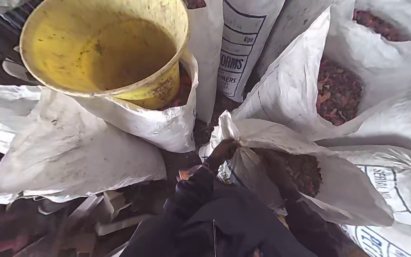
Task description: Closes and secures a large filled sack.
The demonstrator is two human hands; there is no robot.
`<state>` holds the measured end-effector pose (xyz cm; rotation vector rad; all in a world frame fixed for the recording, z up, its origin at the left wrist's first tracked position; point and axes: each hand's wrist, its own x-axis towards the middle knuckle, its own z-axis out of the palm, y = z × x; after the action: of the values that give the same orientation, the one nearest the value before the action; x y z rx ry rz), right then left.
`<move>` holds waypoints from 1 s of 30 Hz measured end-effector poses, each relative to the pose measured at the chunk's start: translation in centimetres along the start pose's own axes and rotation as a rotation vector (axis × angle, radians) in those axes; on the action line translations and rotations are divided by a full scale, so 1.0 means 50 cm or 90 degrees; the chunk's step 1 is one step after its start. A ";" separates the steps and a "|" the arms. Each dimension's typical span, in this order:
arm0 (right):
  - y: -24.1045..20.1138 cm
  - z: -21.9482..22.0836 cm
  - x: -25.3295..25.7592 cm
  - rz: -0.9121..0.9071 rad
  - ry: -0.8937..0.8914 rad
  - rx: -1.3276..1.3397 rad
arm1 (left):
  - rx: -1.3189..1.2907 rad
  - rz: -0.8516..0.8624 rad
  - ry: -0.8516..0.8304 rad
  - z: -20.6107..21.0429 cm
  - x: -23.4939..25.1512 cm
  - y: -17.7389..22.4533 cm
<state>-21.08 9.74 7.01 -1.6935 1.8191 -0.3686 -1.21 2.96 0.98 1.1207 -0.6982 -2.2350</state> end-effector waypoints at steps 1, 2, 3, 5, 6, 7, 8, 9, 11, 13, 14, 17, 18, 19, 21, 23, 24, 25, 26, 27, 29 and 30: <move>-0.034 0.018 0.001 -0.005 -0.039 -0.044 | 0.001 -0.004 -0.009 -0.002 -0.002 -0.002; -0.061 0.034 0.010 0.013 -0.067 -0.087 | -0.001 -0.005 -0.015 -0.003 -0.002 -0.004; -0.077 0.047 0.023 0.031 -0.066 -0.106 | -0.004 -0.005 -0.020 -0.003 0.000 -0.005; -0.090 0.055 0.024 0.008 0.034 -0.076 | -0.011 0.008 -0.030 -0.005 0.001 -0.001; -0.094 0.053 0.012 -0.034 0.107 -0.047 | -0.012 0.017 -0.035 -0.008 0.001 -0.001; -0.096 0.050 -0.006 -0.095 0.184 -0.023 | -0.015 0.022 -0.038 -0.011 0.000 -0.002; -0.102 0.043 -0.027 -0.125 0.207 0.002 | -0.015 0.019 -0.037 -0.013 -0.001 -0.004; -0.115 0.031 -0.048 -0.108 0.142 0.029 | -0.013 0.012 -0.035 -0.014 -0.001 -0.008; -0.124 0.025 -0.056 0.008 -0.076 0.044 | -0.019 0.004 -0.036 -0.014 0.003 -0.008; -0.109 0.055 -0.030 0.117 -0.156 0.069 | -0.036 0.008 -0.053 -0.014 0.006 -0.007; -0.102 0.073 -0.019 0.127 -0.114 0.098 | -0.043 0.017 -0.063 -0.014 0.007 -0.005; -0.103 0.119 -0.001 0.053 0.065 0.147 | -0.036 0.014 -0.075 -0.022 -0.005 -0.002; -0.099 0.131 0.008 0.008 0.113 0.133 | -0.028 0.010 -0.076 -0.023 -0.007 0.000; -0.098 0.139 0.016 -0.028 0.152 0.117 | -0.019 0.005 -0.075 -0.023 -0.007 0.002; -0.099 0.149 0.029 -0.065 0.194 0.084 | -0.022 0.000 -0.073 -0.022 -0.003 0.002; -0.105 0.155 0.033 -0.060 0.211 0.056 | -0.031 0.005 -0.078 -0.026 -0.005 -0.001; -0.112 0.154 0.034 -0.044 0.216 0.038 | -0.034 0.008 -0.084 -0.027 -0.005 -0.002; -0.114 0.154 0.037 -0.035 0.223 0.009 | -0.035 0.010 -0.088 -0.028 -0.005 -0.003; -0.114 0.152 0.041 -0.028 0.229 -0.025 | -0.039 0.009 -0.087 -0.027 -0.004 -0.004; -0.117 0.147 0.046 -0.013 0.226 -0.058 | -0.036 0.014 -0.084 -0.025 -0.006 -0.006; -0.121 0.135 0.058 -0.002 0.220 -0.132 | 0.022 0.064 -0.058 -0.020 -0.008 -0.008; -0.124 0.127 0.063 -0.010 0.222 -0.169 | 0.110 0.105 -0.035 -0.015 -0.012 -0.004</move>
<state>-12.25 7.12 4.99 -1.9181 2.1877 -0.4700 -0.32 3.32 0.79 1.0448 -0.9867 -2.1039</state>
